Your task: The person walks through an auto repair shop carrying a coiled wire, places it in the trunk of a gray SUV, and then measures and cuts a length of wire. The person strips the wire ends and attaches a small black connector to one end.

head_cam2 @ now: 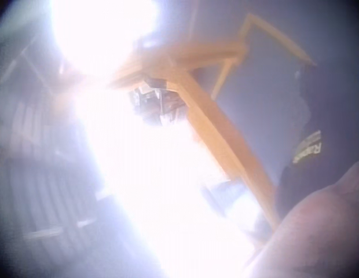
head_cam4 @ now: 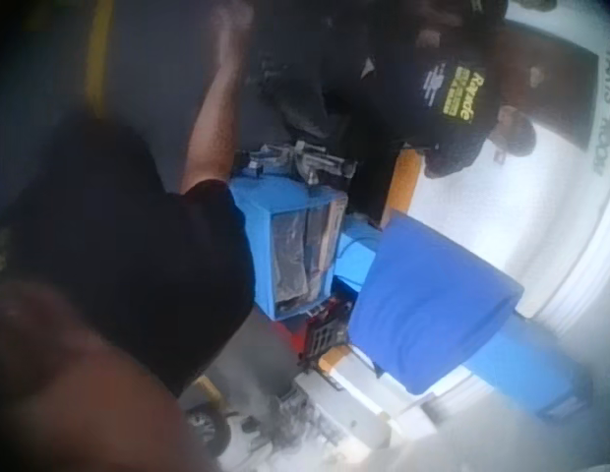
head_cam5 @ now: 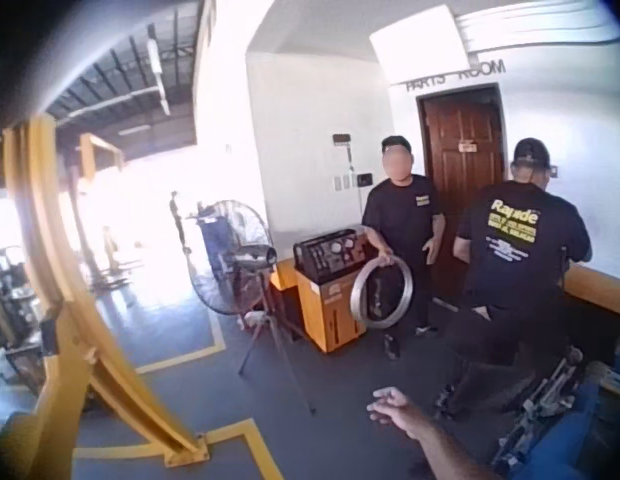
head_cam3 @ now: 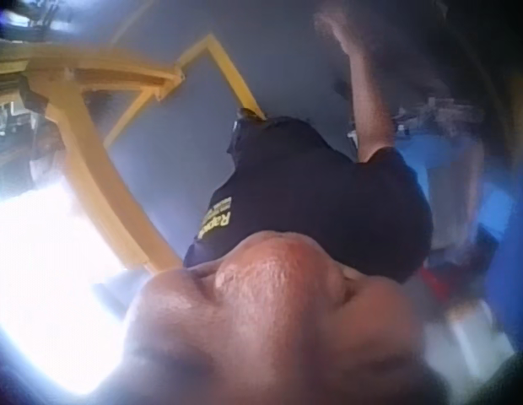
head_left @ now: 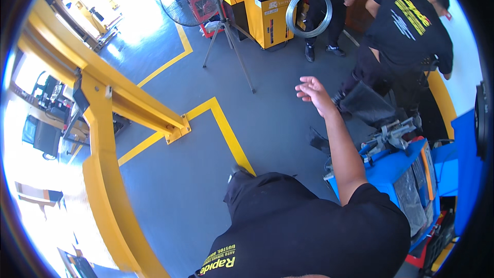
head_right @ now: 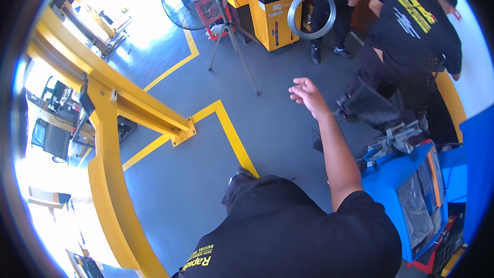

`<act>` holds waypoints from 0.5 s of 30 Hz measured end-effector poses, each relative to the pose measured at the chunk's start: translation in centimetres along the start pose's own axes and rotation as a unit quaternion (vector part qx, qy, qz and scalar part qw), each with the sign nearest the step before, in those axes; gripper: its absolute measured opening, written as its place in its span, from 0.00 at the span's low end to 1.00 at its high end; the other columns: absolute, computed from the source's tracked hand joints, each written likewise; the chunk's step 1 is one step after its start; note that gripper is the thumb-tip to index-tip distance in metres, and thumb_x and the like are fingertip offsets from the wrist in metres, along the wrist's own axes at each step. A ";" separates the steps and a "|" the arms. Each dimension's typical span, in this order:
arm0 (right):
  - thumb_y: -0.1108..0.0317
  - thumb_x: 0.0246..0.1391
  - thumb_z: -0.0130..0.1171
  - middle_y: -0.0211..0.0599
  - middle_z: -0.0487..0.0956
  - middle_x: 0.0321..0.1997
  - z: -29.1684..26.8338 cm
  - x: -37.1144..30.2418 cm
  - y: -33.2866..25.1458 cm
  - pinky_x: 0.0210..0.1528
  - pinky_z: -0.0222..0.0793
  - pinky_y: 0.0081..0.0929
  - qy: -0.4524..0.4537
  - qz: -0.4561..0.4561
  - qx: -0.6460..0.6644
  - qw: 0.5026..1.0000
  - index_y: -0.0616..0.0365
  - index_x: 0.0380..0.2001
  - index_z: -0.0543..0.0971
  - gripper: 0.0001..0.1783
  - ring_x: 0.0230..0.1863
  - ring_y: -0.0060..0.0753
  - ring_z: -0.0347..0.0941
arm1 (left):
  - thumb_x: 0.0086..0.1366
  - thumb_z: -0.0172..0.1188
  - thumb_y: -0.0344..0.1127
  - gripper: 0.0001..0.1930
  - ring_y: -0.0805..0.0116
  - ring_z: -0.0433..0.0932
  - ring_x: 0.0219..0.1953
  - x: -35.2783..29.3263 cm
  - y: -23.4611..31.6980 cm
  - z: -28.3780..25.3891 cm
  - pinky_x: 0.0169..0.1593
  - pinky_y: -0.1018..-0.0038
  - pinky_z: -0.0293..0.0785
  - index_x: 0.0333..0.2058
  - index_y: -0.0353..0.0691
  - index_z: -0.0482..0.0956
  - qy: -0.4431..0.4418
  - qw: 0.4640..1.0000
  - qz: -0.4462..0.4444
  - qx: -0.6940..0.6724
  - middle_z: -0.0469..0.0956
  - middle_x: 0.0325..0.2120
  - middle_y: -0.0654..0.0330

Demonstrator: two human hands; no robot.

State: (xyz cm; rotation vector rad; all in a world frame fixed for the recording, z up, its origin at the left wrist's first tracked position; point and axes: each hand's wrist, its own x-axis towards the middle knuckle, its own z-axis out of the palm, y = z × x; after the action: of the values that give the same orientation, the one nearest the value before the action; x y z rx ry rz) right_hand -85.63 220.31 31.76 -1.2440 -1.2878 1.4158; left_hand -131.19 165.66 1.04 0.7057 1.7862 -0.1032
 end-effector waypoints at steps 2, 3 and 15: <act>0.60 0.69 0.59 0.35 0.82 0.51 2.1 7.1 -1.2 0.49 0.73 0.25 0.030 -0.002 -0.014 0.999 0.54 0.64 0.67 0.25 0.47 0.24 0.80 | 0.69 0.53 0.45 0.15 0.66 0.82 0.26 2.7 2.3 -3.4 0.32 0.64 0.78 0.35 0.42 0.83 -0.008 1.000 -0.013 -0.009 0.83 0.26 0.58; 0.60 0.69 0.59 0.35 0.82 0.51 2.9 10.5 -1.8 0.49 0.73 0.25 0.048 -0.003 -0.025 0.999 0.55 0.65 0.66 0.27 0.47 0.25 0.80 | 0.69 0.52 0.45 0.15 0.66 0.82 0.26 4.4 3.1 -6.0 0.32 0.64 0.78 0.35 0.42 0.83 -0.009 1.000 -0.018 -0.008 0.83 0.26 0.58; 0.44 0.51 0.76 0.68 0.62 0.74 4.7 50.4 -6.1 0.73 0.61 0.39 0.302 -0.061 -0.092 0.947 0.72 0.75 0.47 0.66 0.74 0.52 0.62 | 0.70 0.60 0.41 0.10 0.70 0.78 0.28 23.1 32.0 -55.3 0.28 0.71 0.73 0.38 0.40 0.79 0.280 0.906 0.125 -0.293 0.80 0.28 0.61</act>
State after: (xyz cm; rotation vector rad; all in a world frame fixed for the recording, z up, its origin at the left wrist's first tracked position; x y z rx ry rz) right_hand -98.64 269.63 31.05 -1.5387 -1.0516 0.7402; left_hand -165.42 223.94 8.04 0.5380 2.0883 0.8581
